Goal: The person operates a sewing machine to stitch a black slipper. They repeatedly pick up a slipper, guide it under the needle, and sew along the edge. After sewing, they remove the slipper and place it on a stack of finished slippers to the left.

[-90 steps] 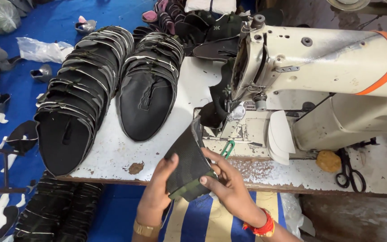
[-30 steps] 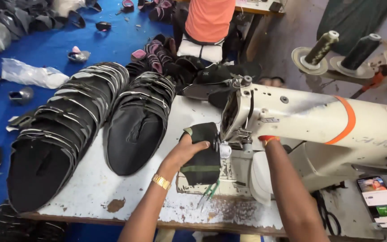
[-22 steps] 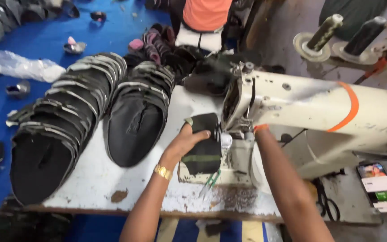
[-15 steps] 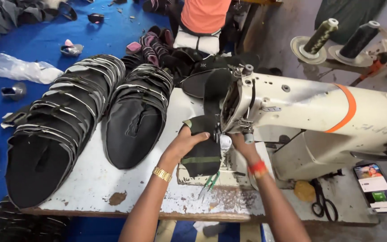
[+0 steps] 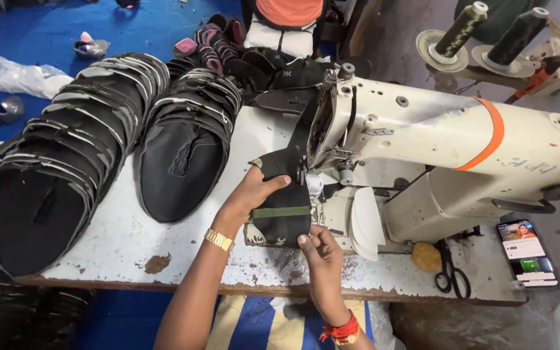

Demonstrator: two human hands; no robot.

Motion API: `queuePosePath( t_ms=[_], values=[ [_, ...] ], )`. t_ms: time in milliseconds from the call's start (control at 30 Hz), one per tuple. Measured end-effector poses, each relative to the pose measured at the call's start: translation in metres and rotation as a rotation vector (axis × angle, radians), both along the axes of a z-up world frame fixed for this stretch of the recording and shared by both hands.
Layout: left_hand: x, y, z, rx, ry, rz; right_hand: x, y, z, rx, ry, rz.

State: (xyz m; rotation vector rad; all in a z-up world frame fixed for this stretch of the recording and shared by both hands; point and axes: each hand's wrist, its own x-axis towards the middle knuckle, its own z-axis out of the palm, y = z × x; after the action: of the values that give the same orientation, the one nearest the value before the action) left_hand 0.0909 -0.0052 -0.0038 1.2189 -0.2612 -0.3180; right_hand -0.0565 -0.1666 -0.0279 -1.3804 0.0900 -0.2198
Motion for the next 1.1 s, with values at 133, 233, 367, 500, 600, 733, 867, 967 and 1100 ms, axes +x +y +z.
queuePosePath(
  t_ms=[133, 233, 367, 500, 600, 733, 867, 967, 1100],
  values=[
    [-0.007, 0.0, 0.006, 0.0, 0.054, -0.042, -0.01, -0.005, 0.005, 0.056, 0.068, 0.061],
    [-0.002, 0.0, 0.002, 0.025, 0.044, -0.029, -0.008, -0.002, 0.007, 0.054, 0.092, 0.079],
    [0.027, -0.005, -0.028, 0.064, -0.032, -0.012, 0.006, 0.003, 0.015, 0.026, 0.095, 0.04],
    [0.055, -0.008, -0.03, 0.012, -0.015, -0.054, 0.025, 0.005, 0.012, 0.021, 0.049, 0.03],
    [0.061, -0.007, -0.019, -0.033, 0.135, -0.117, 0.031, 0.011, 0.008, 0.006, 0.021, 0.029],
    [0.052, -0.001, -0.009, -0.15, 0.252, -0.103, 0.029, 0.017, 0.015, 0.019, 0.02, 0.024],
    [0.031, 0.019, -0.003, -0.226, 0.361, -0.03, 0.026, 0.019, 0.022, 0.071, 0.06, 0.056],
    [0.008, 0.028, 0.019, 0.119, -0.071, -0.142, 0.021, 0.003, 0.016, -0.04, 0.072, 0.104],
    [-0.002, 0.022, 0.016, 0.161, 0.024, -0.049, 0.01, -0.075, 0.038, -0.415, 0.115, -0.016]
  ],
)
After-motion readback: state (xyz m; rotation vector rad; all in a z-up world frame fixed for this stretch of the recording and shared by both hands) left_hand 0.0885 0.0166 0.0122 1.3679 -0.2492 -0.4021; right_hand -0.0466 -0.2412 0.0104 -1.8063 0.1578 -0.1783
